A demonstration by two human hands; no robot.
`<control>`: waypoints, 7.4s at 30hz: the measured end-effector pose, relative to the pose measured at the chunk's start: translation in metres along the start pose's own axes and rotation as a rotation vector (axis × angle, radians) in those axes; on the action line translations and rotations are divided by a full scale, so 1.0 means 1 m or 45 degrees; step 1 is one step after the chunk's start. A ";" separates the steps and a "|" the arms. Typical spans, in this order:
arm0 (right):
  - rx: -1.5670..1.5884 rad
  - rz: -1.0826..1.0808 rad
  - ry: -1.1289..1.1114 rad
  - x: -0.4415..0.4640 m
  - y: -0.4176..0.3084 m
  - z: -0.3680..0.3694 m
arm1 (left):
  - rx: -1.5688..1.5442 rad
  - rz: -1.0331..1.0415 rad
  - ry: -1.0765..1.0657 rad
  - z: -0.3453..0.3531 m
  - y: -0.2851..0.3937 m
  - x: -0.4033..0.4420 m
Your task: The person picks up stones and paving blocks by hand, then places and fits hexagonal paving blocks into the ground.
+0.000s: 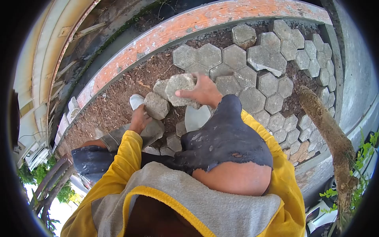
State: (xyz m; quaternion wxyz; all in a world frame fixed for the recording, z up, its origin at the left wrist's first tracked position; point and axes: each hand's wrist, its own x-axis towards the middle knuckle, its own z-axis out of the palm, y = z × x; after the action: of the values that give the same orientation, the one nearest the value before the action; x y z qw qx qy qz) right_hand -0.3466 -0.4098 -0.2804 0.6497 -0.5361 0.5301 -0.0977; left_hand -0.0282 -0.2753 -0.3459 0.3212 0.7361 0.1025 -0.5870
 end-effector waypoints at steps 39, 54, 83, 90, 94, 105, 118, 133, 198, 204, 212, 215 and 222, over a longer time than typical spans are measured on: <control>-0.319 1.024 0.920 -0.176 0.153 -0.142 | -0.062 0.253 -1.066 0.153 0.067 -0.068; -1.028 -0.414 0.681 -0.047 -0.026 -0.078 | -0.330 -0.131 -1.363 0.265 0.042 -0.065; -1.582 -0.394 0.464 0.080 0.004 -0.134 | 0.736 0.672 -0.570 0.309 0.081 -0.016; -1.265 -0.383 0.539 0.056 0.000 -0.135 | 0.531 0.709 -0.772 0.297 0.083 -0.026; -0.144 -0.411 0.608 0.042 0.023 -0.123 | 0.270 0.712 -1.137 0.284 0.074 -0.030; 0.729 -0.216 0.161 0.025 0.038 -0.092 | -0.088 0.341 -1.194 0.294 0.061 -0.046; 0.826 -0.034 0.297 0.007 0.039 -0.097 | 0.217 0.906 -0.837 0.296 0.004 -0.022; 0.641 -0.210 0.350 0.012 0.011 -0.114 | 0.064 0.915 -0.979 0.292 0.049 -0.031; -0.183 -0.247 0.240 -0.004 -0.013 -0.060 | 1.124 2.096 -0.536 0.211 0.049 -0.112; -0.086 -0.295 0.109 0.002 -0.022 -0.050 | 0.864 1.897 -0.686 0.177 0.057 -0.114; -0.630 -0.533 0.449 0.024 -0.009 -0.047 | 1.688 1.102 0.030 0.067 0.046 -0.066; -0.856 -0.545 0.532 0.029 -0.004 -0.047 | 1.884 0.899 0.125 0.049 0.020 -0.040; -0.930 -0.523 0.497 0.027 0.013 -0.048 | 1.856 0.735 -0.015 0.044 0.015 -0.026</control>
State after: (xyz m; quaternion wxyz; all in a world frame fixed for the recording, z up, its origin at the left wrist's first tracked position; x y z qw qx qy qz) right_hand -0.3786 -0.4518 -0.2998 0.2736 -0.7953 0.5251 -0.1303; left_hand -0.0630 -0.3074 -0.3209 -0.1027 0.7556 -0.5058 -0.4032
